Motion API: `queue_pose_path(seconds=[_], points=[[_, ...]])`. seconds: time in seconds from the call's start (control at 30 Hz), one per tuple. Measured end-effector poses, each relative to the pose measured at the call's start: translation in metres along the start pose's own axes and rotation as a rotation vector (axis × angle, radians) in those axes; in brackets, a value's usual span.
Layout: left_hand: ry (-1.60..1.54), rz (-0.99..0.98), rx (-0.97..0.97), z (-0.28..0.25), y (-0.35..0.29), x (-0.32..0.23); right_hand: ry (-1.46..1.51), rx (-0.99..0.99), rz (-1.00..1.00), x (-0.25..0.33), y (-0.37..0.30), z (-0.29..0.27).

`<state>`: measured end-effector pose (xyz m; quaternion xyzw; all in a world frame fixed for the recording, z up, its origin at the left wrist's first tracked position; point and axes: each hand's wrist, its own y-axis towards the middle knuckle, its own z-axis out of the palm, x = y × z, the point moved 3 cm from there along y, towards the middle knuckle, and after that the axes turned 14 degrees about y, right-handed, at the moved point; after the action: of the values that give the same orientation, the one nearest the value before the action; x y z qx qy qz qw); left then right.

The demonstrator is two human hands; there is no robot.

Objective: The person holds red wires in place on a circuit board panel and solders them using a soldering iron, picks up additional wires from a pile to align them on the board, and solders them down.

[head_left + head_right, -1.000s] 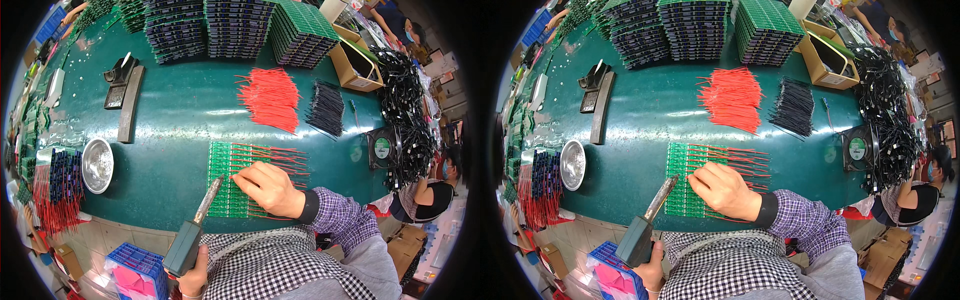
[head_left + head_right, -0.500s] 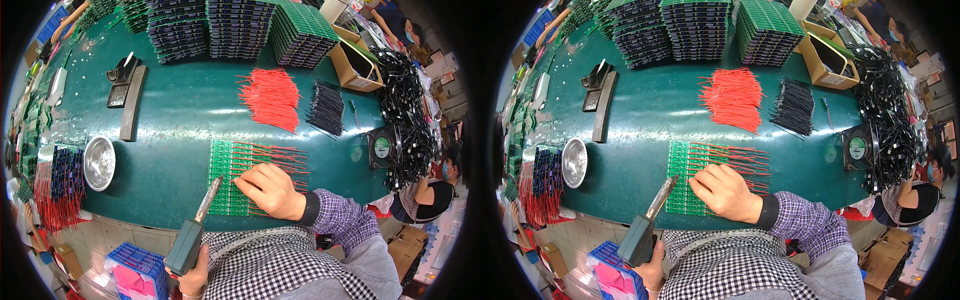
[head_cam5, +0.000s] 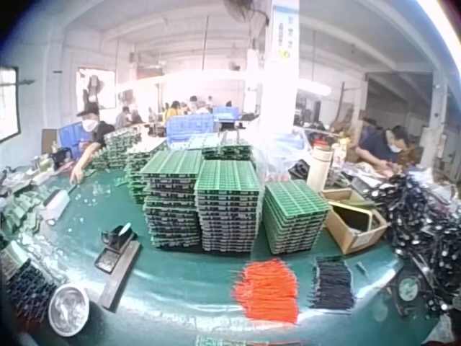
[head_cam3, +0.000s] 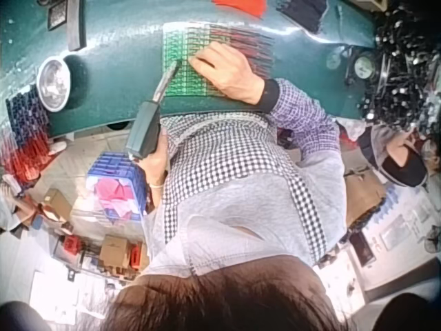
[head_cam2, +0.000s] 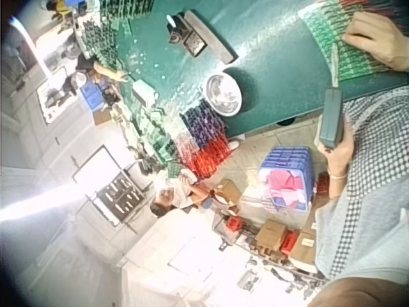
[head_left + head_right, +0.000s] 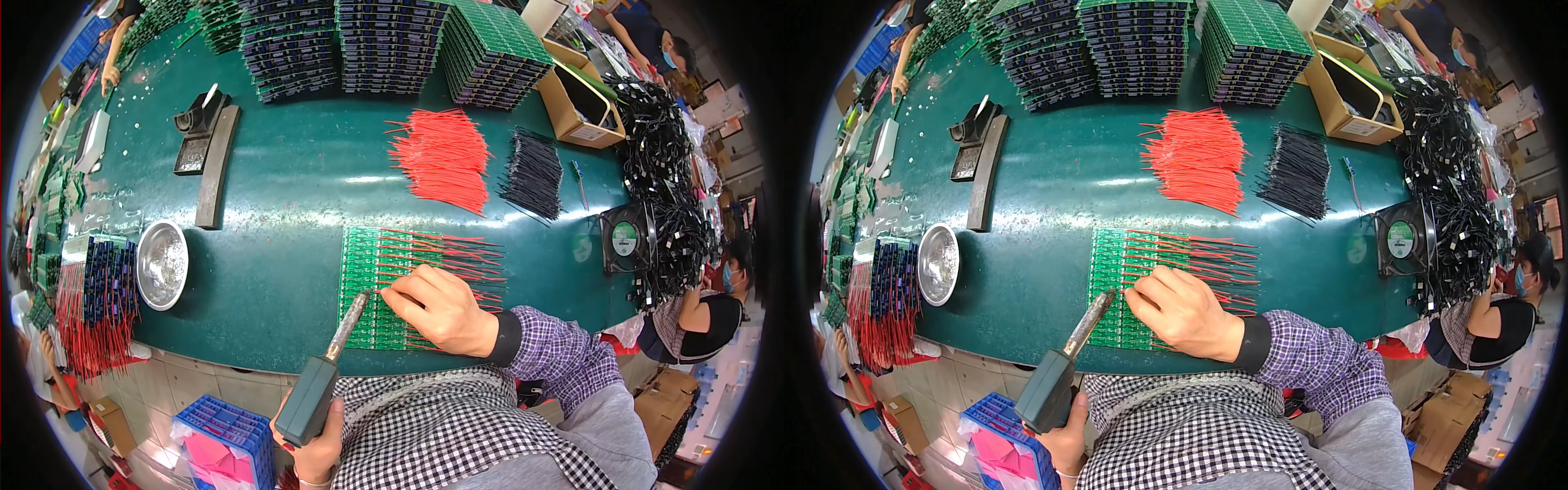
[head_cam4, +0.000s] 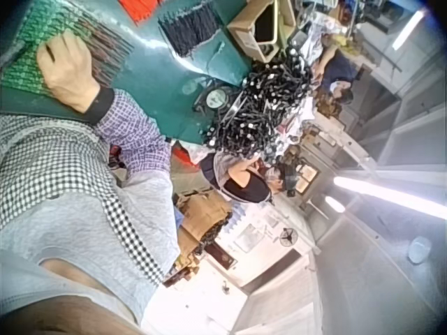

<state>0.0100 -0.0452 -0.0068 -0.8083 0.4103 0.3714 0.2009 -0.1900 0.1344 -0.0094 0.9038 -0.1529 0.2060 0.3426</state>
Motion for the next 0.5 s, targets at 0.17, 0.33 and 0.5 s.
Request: queue_pose_path(seconds=[0.17,0.33,0.5], points=[[-0.002,-0.003,-0.002,-0.0023,-0.0002,-0.0038,0.001,-0.002,0.005,-0.0003,-0.0002,0.0008],[0.106,-0.079,0.185,-0.0084,-0.0024,-0.0054,0.008,-0.009,0.009,-0.0004,0.0002,0.0009],[0.040,-0.099,0.146,-0.0052,-0.0062,0.0009,0.013,0.003,0.014,0.0003,-0.0007,0.0006]])
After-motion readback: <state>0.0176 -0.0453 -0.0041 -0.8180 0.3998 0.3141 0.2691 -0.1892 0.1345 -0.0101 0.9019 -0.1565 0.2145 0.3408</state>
